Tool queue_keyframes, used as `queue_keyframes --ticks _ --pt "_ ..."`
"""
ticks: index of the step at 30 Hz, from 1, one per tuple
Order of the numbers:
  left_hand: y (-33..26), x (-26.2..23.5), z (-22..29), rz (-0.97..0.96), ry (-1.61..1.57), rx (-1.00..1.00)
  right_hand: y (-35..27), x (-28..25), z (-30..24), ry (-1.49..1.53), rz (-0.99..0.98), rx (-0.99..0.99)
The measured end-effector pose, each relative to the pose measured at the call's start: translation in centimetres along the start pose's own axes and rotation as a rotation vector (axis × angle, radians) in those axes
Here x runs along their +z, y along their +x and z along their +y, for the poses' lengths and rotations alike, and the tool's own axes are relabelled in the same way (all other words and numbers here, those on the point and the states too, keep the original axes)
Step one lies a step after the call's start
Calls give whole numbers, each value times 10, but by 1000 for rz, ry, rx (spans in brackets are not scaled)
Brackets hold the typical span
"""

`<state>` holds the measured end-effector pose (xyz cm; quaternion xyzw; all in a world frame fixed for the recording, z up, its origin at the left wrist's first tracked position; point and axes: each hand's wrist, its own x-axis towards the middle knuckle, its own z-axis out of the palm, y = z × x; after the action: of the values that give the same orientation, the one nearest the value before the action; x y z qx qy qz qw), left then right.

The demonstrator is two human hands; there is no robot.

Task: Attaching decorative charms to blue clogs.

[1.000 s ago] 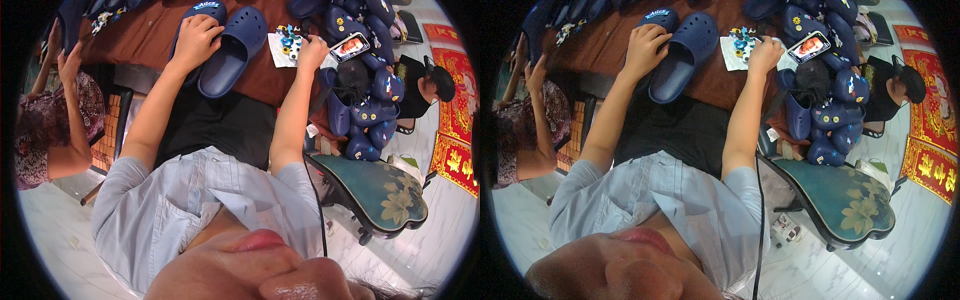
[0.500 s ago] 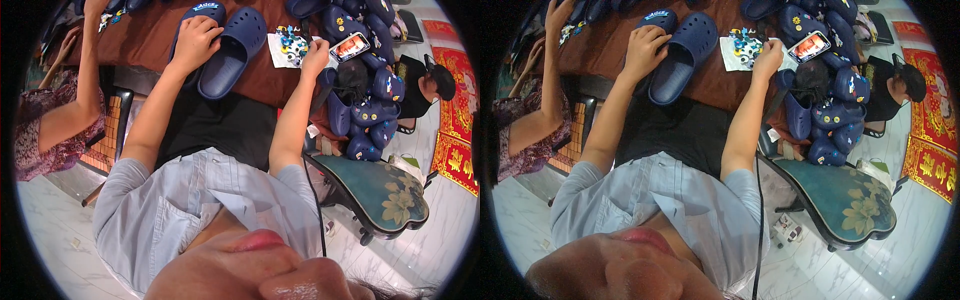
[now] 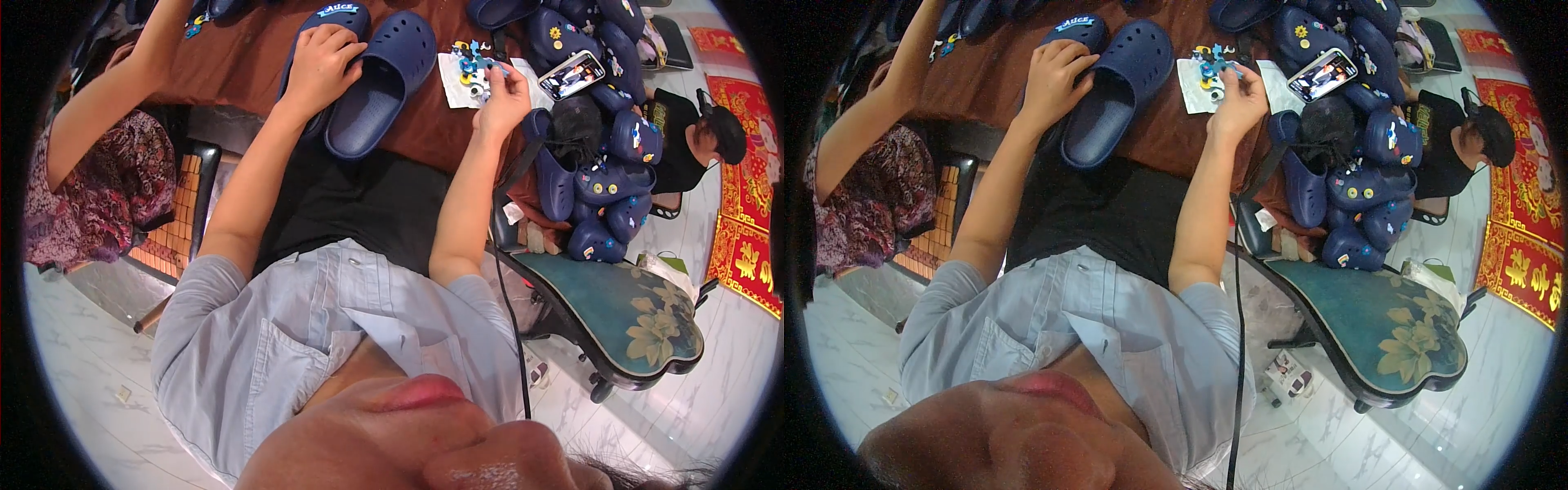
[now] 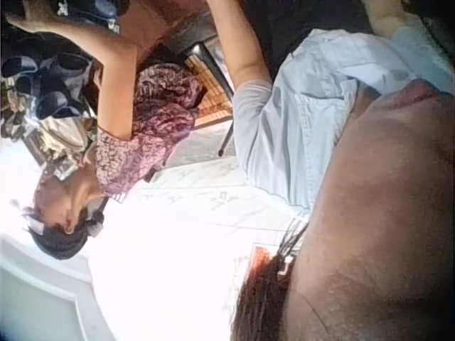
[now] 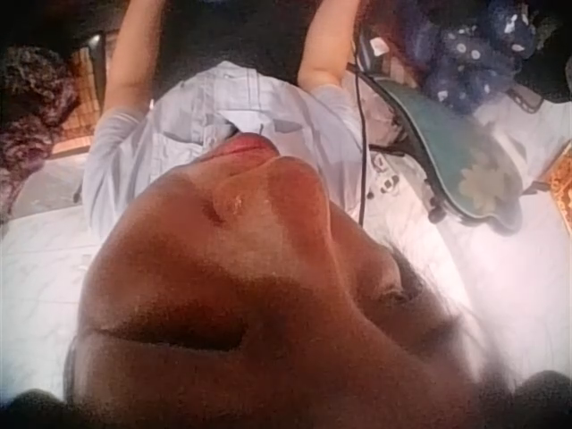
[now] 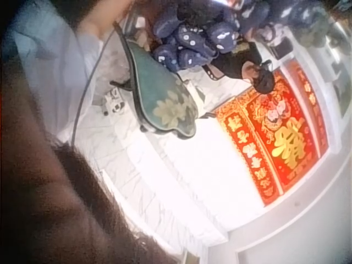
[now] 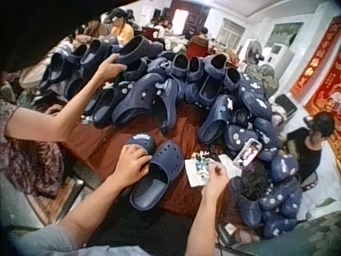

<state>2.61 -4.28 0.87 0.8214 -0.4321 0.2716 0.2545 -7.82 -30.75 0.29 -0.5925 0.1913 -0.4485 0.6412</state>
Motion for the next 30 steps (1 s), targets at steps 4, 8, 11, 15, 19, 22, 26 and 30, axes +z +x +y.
queue_keyframes --ticks 4,8,11,15,19,22,26,30 --pt "0 2 -1 16 1 10 -4 18 6 106 -56 44" --pt "-1 3 -2 19 -20 7 -5 28 10 88 -94 70" --pt "-1 2 -1 26 -14 14 -8 35 10 71 -127 90" --pt "1 0 0 67 17 22 -8 44 11 116 -154 105" --pt "1 0 0 63 8 17 -11 49 12 117 -199 117" --pt "-1 2 -2 21 -24 7 -11 54 15 144 -221 99" --pt "0 3 -2 29 -19 8 -9 57 21 136 -184 122" --pt "1 3 -2 31 -12 11 -6 56 28 -61 -196 34"
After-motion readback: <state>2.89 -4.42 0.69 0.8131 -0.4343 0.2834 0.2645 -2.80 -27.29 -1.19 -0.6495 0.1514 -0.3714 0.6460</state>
